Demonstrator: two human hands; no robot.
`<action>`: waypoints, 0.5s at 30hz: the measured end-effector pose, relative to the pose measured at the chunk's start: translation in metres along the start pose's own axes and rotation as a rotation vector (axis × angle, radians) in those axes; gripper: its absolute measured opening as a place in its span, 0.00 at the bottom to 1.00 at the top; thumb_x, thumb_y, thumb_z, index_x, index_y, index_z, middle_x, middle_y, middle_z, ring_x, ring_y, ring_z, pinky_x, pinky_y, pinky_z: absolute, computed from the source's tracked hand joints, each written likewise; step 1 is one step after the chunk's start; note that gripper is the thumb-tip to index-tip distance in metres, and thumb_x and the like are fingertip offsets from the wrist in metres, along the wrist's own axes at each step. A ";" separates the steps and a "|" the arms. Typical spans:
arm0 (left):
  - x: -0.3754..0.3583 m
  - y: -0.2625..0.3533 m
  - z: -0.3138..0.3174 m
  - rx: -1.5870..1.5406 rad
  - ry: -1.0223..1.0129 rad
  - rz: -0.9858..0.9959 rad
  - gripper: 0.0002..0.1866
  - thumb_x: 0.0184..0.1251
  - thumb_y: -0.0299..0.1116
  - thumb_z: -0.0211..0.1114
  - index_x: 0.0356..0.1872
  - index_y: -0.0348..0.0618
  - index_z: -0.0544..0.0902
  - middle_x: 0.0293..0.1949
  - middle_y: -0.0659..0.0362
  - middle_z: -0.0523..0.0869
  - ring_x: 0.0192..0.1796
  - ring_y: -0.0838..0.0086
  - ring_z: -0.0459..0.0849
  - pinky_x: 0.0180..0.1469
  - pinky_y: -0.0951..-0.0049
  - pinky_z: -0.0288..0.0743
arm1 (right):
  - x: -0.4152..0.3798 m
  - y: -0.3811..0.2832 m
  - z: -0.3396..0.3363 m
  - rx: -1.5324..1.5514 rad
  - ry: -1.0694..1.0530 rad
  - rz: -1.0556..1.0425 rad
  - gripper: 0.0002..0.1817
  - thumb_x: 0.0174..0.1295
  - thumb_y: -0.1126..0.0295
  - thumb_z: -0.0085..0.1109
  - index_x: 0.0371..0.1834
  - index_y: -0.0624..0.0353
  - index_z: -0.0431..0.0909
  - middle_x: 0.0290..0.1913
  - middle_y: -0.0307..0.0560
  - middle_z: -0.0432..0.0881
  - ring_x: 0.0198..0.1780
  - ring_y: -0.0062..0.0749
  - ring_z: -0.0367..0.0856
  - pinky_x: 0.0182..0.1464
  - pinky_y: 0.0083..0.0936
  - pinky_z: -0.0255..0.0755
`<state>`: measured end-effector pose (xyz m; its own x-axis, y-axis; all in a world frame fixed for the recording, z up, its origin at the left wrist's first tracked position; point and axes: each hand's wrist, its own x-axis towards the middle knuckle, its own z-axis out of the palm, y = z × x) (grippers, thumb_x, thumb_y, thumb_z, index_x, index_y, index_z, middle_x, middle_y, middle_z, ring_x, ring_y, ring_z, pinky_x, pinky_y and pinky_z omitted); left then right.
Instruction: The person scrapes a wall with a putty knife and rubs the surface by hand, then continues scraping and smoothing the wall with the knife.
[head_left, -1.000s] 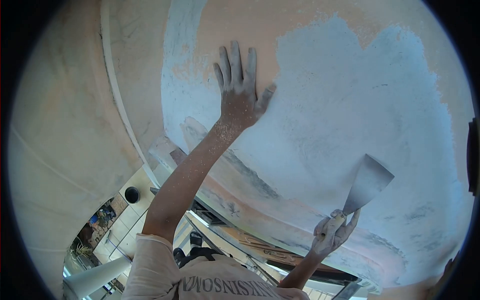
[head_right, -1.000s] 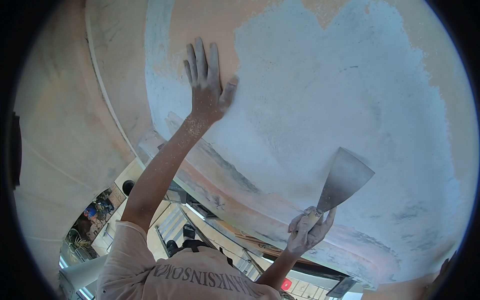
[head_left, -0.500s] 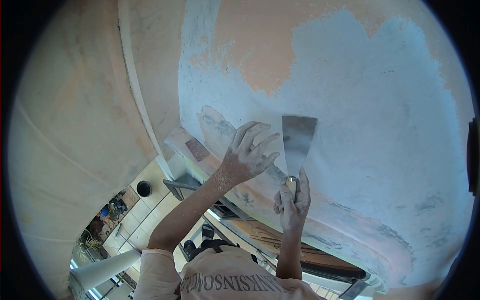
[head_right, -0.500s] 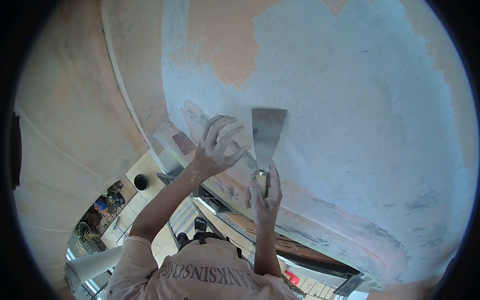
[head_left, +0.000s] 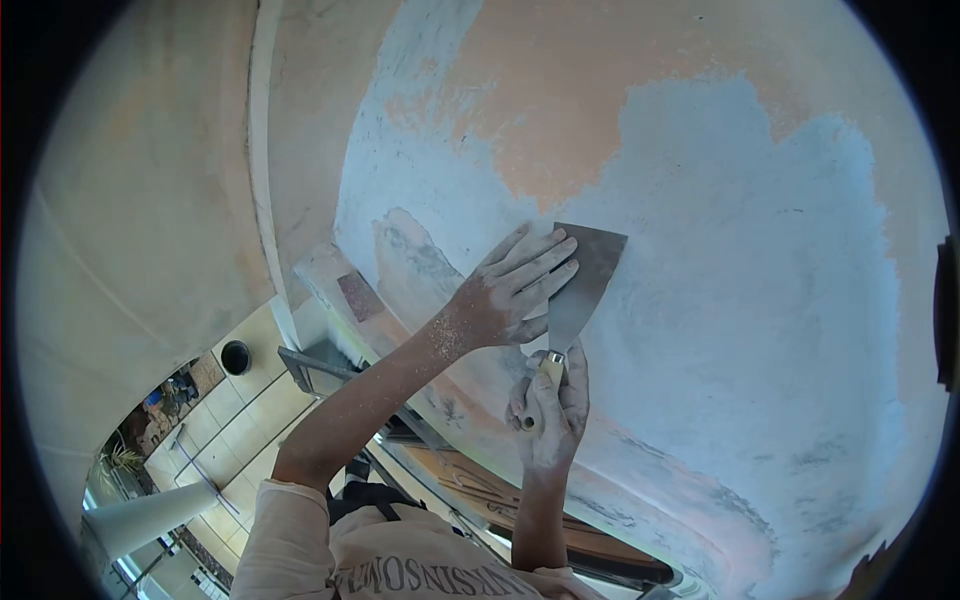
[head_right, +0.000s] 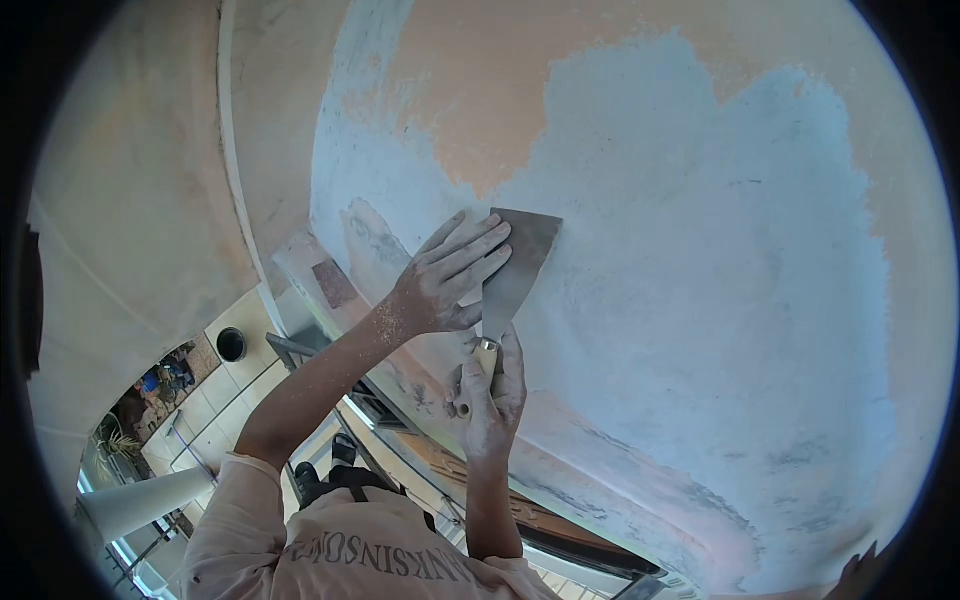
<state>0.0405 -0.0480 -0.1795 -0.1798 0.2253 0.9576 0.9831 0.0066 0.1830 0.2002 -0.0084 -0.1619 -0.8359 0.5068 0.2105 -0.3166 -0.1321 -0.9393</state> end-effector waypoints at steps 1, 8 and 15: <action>-0.001 -0.001 0.001 -0.001 0.001 -0.007 0.27 0.48 0.32 0.65 0.54 0.44 0.74 0.60 0.52 0.73 0.64 0.59 0.70 0.65 0.49 0.61 | 0.000 0.001 -0.002 0.038 -0.010 -0.011 0.31 0.64 0.77 0.46 0.70 0.61 0.48 0.42 0.44 0.72 0.20 0.17 0.66 0.15 0.11 0.59; -0.006 -0.010 0.017 -0.026 0.043 -0.078 0.31 0.51 0.47 0.68 0.58 0.50 0.73 0.63 0.60 0.71 0.67 0.71 0.65 0.69 0.42 0.49 | 0.007 -0.004 0.001 0.136 -0.017 -0.016 0.31 0.67 0.73 0.44 0.71 0.63 0.45 0.46 0.49 0.74 0.18 0.16 0.66 0.12 0.10 0.57; -0.005 -0.006 0.030 -0.076 0.119 -0.158 0.30 0.53 0.49 0.67 0.58 0.54 0.72 0.63 0.64 0.71 0.67 0.73 0.66 0.70 0.45 0.47 | 0.010 -0.011 -0.007 0.044 0.002 -0.028 0.31 0.67 0.73 0.45 0.71 0.65 0.45 0.44 0.50 0.74 0.18 0.15 0.66 0.12 0.09 0.56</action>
<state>0.0367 -0.0195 -0.1922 -0.3388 0.1107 0.9343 0.9376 -0.0423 0.3450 0.1989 0.0041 -0.1516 -0.8258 0.5121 0.2360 -0.3594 -0.1555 -0.9201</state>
